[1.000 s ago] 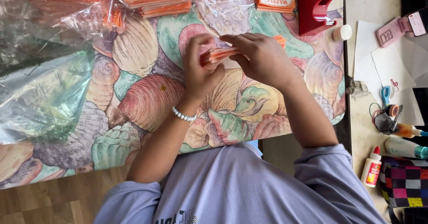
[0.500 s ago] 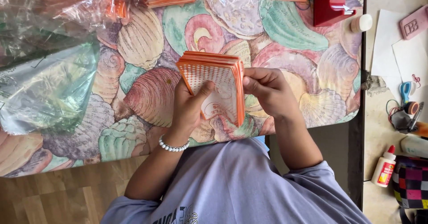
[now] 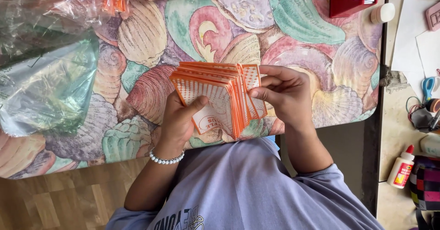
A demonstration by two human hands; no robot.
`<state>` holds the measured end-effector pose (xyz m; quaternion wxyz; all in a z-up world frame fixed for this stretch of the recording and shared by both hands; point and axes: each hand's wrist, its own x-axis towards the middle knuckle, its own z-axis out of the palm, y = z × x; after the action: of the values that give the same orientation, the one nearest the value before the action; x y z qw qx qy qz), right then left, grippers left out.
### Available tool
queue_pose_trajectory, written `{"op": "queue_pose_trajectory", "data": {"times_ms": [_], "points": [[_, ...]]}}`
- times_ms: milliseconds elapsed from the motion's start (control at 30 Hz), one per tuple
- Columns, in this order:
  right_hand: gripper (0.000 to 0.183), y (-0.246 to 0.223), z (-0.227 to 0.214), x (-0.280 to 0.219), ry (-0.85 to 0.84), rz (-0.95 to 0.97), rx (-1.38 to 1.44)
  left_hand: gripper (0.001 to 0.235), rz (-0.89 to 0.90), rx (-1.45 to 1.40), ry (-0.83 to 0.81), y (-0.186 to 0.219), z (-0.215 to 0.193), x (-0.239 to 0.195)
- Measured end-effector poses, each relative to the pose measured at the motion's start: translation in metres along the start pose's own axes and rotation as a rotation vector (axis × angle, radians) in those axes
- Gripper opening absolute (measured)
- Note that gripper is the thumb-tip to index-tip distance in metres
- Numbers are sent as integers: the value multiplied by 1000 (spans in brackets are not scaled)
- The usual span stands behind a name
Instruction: The person applies glue to the edge of a paper sleeve, folds it to seal the edge, and then counts and sorts a stack of similar paper sleeves by hand.
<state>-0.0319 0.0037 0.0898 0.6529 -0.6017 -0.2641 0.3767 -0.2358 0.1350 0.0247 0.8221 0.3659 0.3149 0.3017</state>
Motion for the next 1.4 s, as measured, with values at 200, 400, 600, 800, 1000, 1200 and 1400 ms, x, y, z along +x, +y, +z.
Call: {"op": "queue_pose_trajectory", "data": {"times_ms": [200,400,600,800,1000,1200,1400], "points": [[50,12,-20,28,167,-81,-82,28,21,-29,-42,23,9,-2],[39,0,-5,40,253,-537,-806,24,84,31,-63,26,15,-1],[64,-43,18,12,-78,-240,21,25,117,87,-82,8,7,-4],[64,-48,10,11,-209,-213,89,22,201,84,-127,14,7,-9],[62,-52,11,9,-177,-149,110,21,224,93,-172,14,5,-11],[58,-55,17,1,-124,-389,-57,15,293,146,-220,25,7,-16],[57,-53,21,-6,-25,-545,-355,15,239,281,-220,24,8,-22]]}}
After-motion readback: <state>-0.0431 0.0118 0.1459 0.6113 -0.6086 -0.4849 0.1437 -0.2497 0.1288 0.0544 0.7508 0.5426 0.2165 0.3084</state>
